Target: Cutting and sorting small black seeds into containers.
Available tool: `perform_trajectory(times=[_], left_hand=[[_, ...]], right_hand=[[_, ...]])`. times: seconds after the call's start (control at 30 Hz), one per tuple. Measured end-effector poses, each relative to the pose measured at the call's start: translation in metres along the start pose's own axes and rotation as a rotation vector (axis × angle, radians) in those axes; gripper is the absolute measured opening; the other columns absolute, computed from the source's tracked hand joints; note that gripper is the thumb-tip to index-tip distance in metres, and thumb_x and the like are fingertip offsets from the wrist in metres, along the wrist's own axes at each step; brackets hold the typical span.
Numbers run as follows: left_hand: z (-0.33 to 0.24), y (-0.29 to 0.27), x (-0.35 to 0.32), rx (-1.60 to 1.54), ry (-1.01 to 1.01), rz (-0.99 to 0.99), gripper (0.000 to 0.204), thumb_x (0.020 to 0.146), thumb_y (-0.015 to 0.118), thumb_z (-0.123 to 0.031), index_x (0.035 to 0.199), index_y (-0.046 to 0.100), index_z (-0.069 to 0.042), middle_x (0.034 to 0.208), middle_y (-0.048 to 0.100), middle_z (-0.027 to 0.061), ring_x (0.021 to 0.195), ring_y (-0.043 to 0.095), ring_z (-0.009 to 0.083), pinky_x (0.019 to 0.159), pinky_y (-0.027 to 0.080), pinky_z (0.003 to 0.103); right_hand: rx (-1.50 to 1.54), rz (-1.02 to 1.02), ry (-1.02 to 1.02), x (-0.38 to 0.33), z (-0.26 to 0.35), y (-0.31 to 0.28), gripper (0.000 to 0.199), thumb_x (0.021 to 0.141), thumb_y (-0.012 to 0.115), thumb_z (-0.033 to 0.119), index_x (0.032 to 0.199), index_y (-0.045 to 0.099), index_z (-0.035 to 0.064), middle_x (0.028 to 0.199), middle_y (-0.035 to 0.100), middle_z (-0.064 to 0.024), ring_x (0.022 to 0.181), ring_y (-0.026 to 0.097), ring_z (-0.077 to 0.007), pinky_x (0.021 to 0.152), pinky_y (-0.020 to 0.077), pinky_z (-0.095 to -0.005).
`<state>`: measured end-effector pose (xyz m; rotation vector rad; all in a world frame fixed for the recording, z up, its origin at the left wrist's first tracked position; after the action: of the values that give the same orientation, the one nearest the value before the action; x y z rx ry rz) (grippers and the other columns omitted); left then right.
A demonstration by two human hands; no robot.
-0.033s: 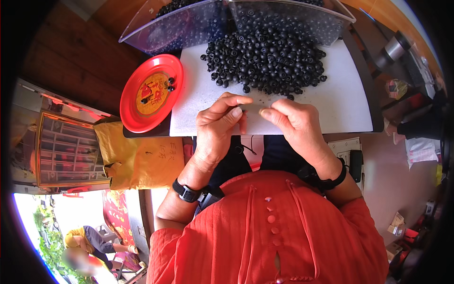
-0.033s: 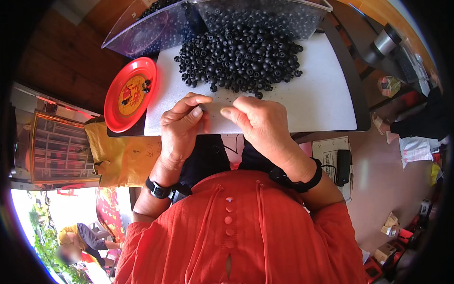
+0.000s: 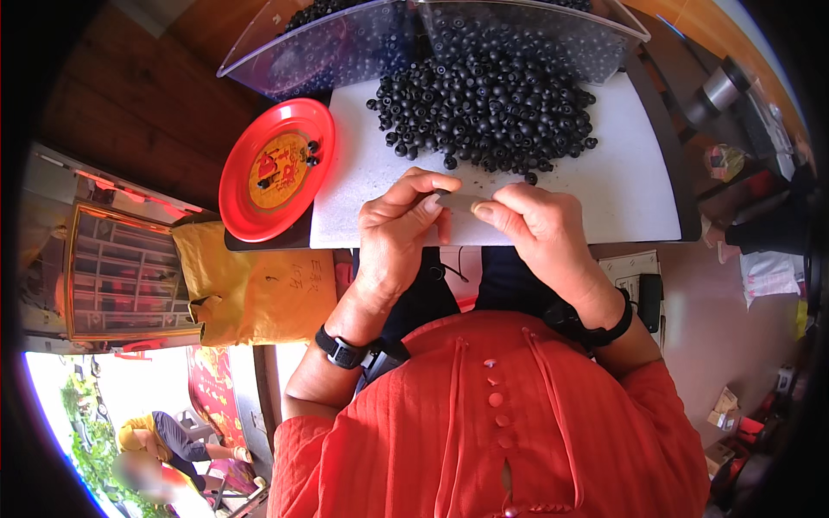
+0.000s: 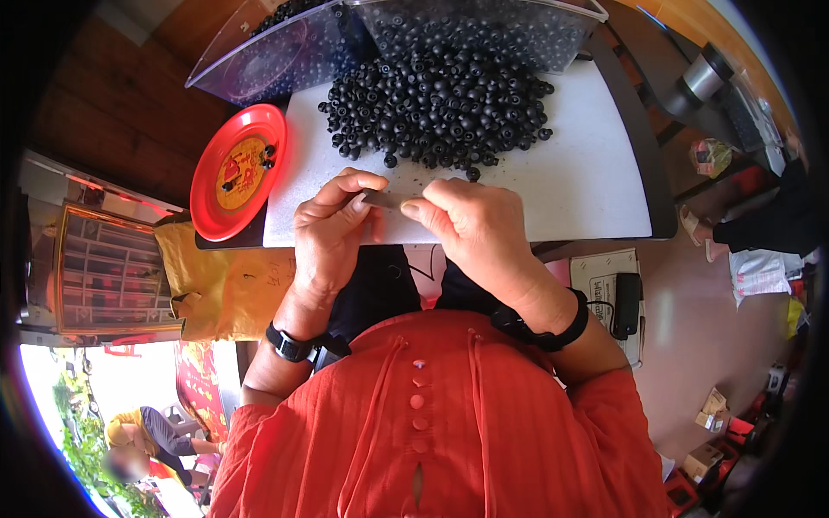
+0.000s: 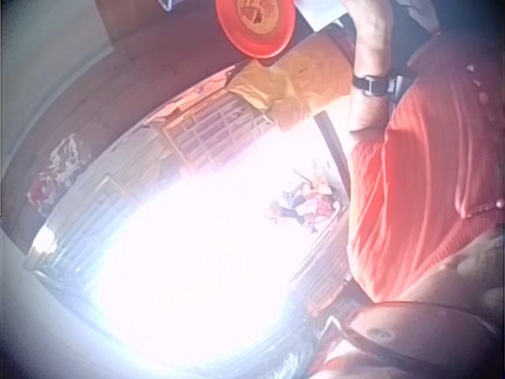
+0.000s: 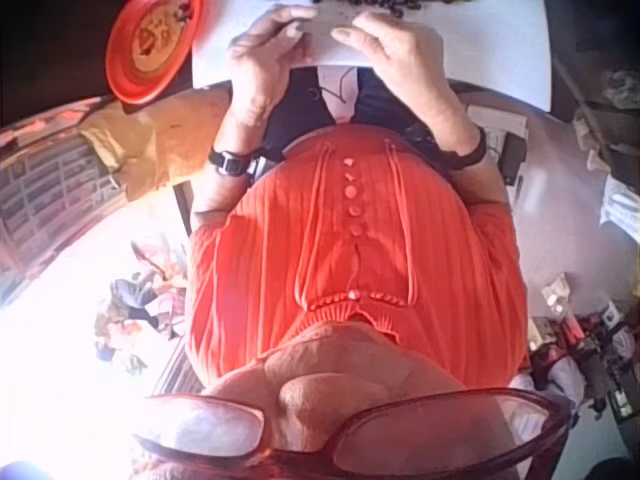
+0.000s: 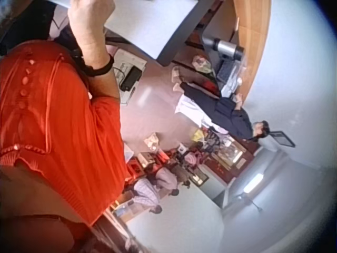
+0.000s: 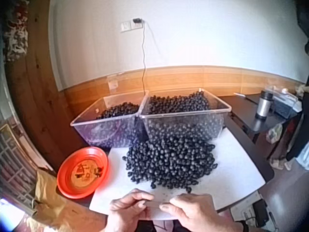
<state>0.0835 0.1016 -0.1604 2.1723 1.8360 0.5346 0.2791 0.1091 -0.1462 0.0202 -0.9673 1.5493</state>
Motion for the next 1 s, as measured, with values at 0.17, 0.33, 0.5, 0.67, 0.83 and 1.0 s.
perform_trajectory(times=[0.17,0.33,0.5,0.67,0.83,1.0], left_hand=[[-0.020,0.000,-0.006,0.126,0.083,-0.061,0.024,0.098,0.056,0.009,0.116,0.071,0.005,0.103,0.063,0.0076,0.076,0.062,0.0143,0.064,0.053,0.028],[-0.093,-0.050,0.000,0.848,0.349,-0.351,0.024,0.093,0.061,0.009,0.112,0.074,0.002,0.101,0.066,0.0051,0.077,0.062,0.0099,0.060,0.050,0.023],[-0.098,-0.128,0.019,1.407,0.362,-0.266,0.023,0.087,0.066,0.006,0.107,0.075,-0.001,0.099,0.067,0.0096,0.082,0.065,0.0195,0.072,0.053,0.032],[-0.070,-0.064,0.019,1.445,0.568,-0.187,0.020,0.078,0.076,0.002,0.097,0.074,-0.004,0.099,0.066,0.0141,0.094,0.064,0.0354,0.084,0.053,0.044],[-0.035,0.003,0.039,1.531,0.691,0.207,0.029,0.073,0.074,0.009,0.099,0.072,-0.003,0.095,0.061,0.0103,0.090,0.061,0.0306,0.074,0.053,0.042],[-0.015,0.011,0.056,1.633,0.720,0.257,0.026,0.074,0.072,0.006,0.098,0.070,-0.002,0.096,0.060,0.0099,0.090,0.061,0.0309,0.071,0.054,0.043]], right_hand=[[0.132,0.013,0.036,-0.002,-0.001,-0.005,0.025,0.096,0.075,0.018,0.079,0.064,0.0026,0.060,0.053,-0.0090,0.050,0.049,-0.0203,0.049,0.0397,-0.0350],[0.363,-0.064,0.255,-0.007,-0.013,-0.028,0.019,0.099,0.073,0.014,0.094,0.072,-0.0032,0.069,0.057,0.0036,0.061,0.047,-0.0039,0.055,0.0384,-0.0226],[0.416,-0.096,0.271,-0.006,-0.017,-0.024,0.019,0.100,0.073,0.015,0.094,0.071,-0.0038,0.068,0.055,0.0039,0.060,0.045,-0.0038,0.054,0.0368,-0.0218],[0.429,-0.167,0.222,-0.002,-0.017,-0.021,0.021,0.100,0.072,0.014,0.087,0.070,-0.0029,0.061,0.048,0.0041,0.057,0.039,-0.0030,0.051,0.0322,-0.0239],[0.404,-0.161,0.224,-0.003,-0.022,-0.019,0.022,0.100,0.072,0.015,0.087,0.070,-0.0027,0.060,0.047,0.0034,0.056,0.038,-0.0033,0.050,0.0324,-0.0246],[0.395,-0.165,0.200,-0.002,-0.017,-0.020,0.021,0.099,0.072,0.015,0.087,0.070,-0.0023,0.059,0.049,0.0001,0.054,0.041,-0.0045,0.049,0.0349,-0.0261]])
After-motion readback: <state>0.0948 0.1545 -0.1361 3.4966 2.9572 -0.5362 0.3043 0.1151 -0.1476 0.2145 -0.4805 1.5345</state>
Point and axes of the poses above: each hand's wrist, its own x-axis towards the middle knuckle, its own y-axis out of the palm, z = x × y, the point moved 2 cm from there along x, towards the middle knuckle
